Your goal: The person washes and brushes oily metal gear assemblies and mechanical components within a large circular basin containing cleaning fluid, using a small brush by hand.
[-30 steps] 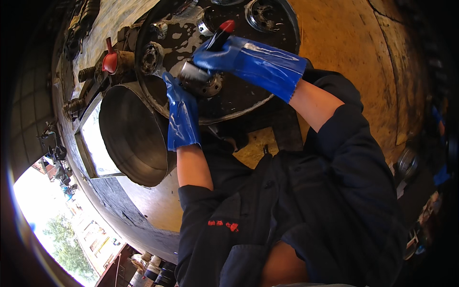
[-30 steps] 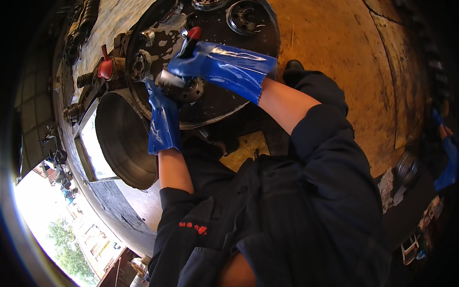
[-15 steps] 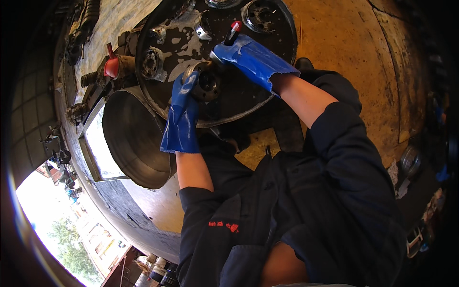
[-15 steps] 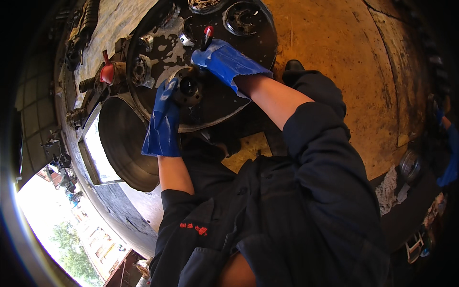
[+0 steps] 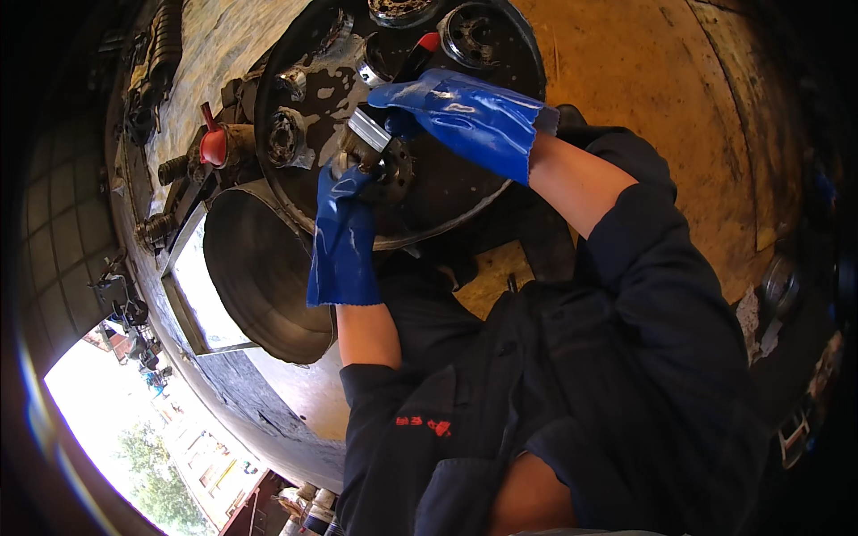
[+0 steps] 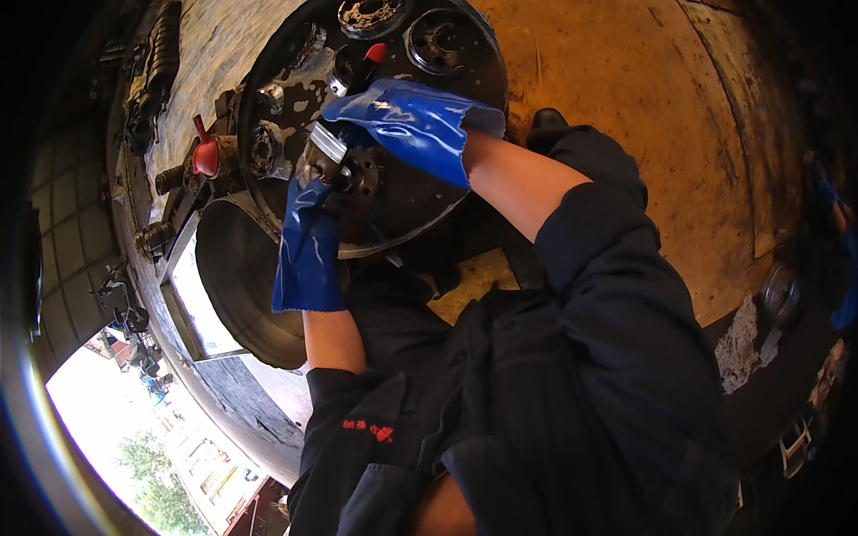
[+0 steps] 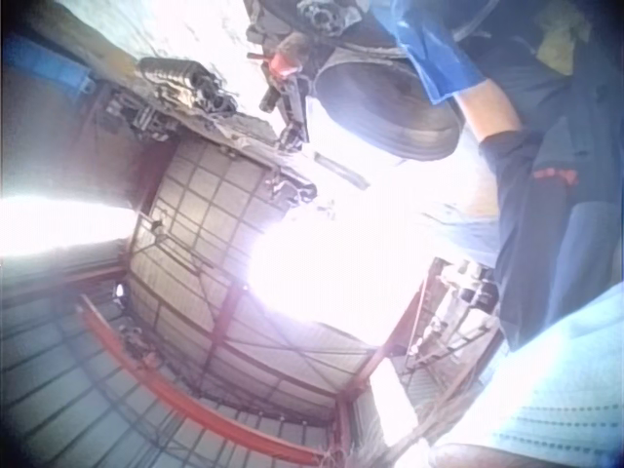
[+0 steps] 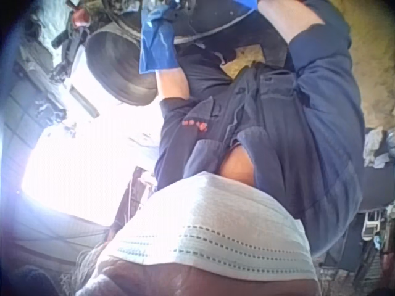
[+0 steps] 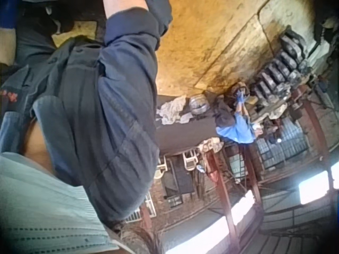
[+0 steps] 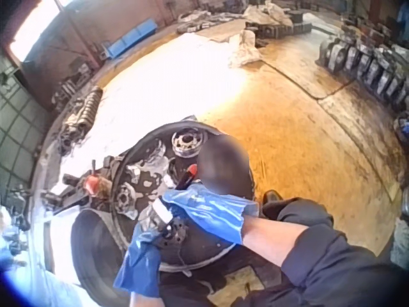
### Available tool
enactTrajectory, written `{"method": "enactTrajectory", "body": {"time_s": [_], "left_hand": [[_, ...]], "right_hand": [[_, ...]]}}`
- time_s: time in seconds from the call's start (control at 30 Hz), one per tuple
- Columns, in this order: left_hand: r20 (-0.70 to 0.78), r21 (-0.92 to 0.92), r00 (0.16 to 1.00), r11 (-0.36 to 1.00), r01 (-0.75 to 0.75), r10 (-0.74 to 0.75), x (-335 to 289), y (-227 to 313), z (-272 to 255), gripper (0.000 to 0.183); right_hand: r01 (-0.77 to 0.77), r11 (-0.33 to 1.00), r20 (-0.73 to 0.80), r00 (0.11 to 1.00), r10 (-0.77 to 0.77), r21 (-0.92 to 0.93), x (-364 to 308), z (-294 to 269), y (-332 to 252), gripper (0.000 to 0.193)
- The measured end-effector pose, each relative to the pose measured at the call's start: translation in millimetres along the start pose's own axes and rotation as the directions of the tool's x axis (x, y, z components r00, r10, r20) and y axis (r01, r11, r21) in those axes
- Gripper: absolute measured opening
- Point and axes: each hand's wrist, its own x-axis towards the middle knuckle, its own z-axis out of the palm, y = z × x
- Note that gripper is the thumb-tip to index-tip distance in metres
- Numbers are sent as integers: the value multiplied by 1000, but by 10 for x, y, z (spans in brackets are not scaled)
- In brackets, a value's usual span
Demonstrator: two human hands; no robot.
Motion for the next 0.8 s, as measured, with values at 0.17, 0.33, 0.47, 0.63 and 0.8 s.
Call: {"method": "enactTrajectory", "body": {"time_s": [0.17,0.33,0.47,0.63,0.8], "left_hand": [[-68,-575,997,818,-9,-37,-281,323,289,43],[-12,-622,998,782,42,-64,-295,216,-78,39],[-12,-673,983,728,129,-185,-82,-196,-483,37],[13,-630,988,765,130,-157,-110,-62,-347,35],[-129,-386,992,922,-45,-6,-105,287,208,37]], "right_hand": [[-39,997,-46,998,36,-68,110,-97,114,29],[99,995,46,994,-100,18,276,54,70,27],[80,997,168,983,-77,-13,175,247,-17,25],[-13,959,81,996,37,-282,121,273,9,18],[26,981,-70,997,-40,-190,335,8,468,11]]}}
